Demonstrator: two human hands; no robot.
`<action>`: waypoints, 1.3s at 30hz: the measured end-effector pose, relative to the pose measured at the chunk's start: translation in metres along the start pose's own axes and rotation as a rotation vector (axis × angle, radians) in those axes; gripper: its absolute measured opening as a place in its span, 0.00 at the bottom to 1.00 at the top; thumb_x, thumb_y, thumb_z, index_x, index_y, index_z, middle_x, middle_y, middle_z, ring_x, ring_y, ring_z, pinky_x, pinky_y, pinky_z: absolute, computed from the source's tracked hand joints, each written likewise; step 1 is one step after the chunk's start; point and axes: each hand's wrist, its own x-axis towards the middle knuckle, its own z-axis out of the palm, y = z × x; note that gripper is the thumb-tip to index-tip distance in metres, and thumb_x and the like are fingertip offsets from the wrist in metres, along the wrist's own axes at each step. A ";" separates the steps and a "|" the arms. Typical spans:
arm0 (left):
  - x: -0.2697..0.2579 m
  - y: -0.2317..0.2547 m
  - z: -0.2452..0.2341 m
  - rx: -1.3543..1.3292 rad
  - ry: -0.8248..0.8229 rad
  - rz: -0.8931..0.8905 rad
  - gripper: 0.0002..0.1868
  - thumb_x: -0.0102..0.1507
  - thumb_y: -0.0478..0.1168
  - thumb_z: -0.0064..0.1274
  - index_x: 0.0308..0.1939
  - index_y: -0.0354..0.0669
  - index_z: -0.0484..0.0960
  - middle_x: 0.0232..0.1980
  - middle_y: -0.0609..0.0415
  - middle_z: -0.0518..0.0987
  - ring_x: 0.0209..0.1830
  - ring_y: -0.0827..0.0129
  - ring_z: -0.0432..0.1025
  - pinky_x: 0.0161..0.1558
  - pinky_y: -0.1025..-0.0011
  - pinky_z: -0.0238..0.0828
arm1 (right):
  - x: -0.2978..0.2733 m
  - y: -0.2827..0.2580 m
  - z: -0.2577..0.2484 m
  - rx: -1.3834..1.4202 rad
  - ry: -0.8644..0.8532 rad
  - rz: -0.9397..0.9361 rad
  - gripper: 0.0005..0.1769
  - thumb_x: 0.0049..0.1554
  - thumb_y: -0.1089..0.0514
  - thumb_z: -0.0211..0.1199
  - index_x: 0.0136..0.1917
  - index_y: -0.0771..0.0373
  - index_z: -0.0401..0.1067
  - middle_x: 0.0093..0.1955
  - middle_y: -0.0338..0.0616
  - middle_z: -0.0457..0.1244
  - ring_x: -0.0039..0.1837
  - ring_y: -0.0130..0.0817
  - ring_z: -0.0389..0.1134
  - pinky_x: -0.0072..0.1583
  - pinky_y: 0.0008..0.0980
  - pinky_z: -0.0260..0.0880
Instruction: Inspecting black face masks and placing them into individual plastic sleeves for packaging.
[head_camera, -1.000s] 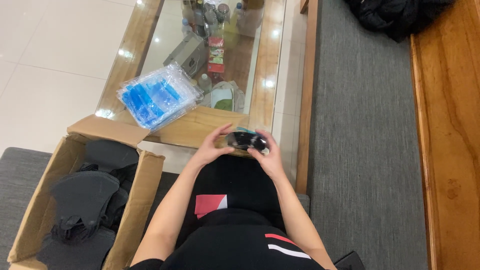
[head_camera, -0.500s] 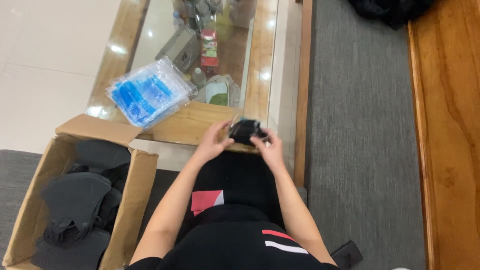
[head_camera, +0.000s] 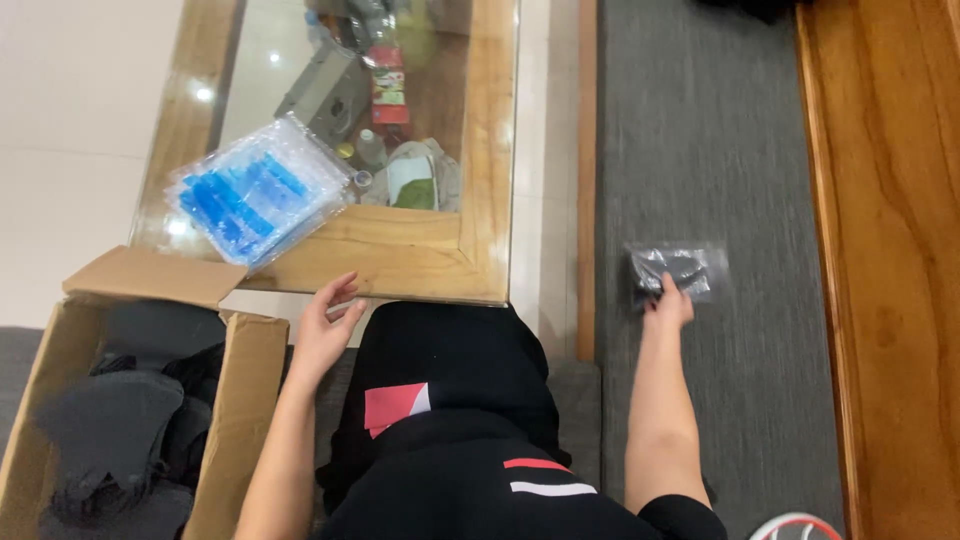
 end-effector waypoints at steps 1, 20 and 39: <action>0.000 0.005 -0.005 0.016 0.005 0.007 0.26 0.64 0.33 0.61 0.67 0.41 0.77 0.58 0.38 0.78 0.64 0.47 0.73 0.61 0.54 0.74 | 0.014 0.004 -0.014 -0.013 0.041 0.027 0.39 0.47 0.54 0.86 0.65 0.57 0.67 0.56 0.59 0.64 0.56 0.67 0.70 0.60 0.67 0.63; 0.186 0.022 -0.116 1.212 -0.075 -0.282 0.62 0.59 0.78 0.36 0.81 0.59 0.19 0.85 0.46 0.20 0.83 0.49 0.13 0.71 0.27 0.14 | -0.184 0.002 -0.019 -0.161 -0.138 -0.244 0.17 0.54 0.64 0.58 0.58 0.54 0.68 0.47 0.37 0.63 0.41 0.23 0.65 0.38 0.26 0.71; 0.209 -0.071 -0.131 1.089 -0.257 -0.362 0.64 0.58 0.79 0.46 0.84 0.58 0.29 0.85 0.40 0.25 0.84 0.44 0.19 0.72 0.25 0.23 | -0.441 0.016 0.129 -0.855 -0.870 -1.425 0.20 0.61 0.58 0.61 0.67 0.60 0.70 0.66 0.48 0.60 0.71 0.49 0.61 0.67 0.46 0.65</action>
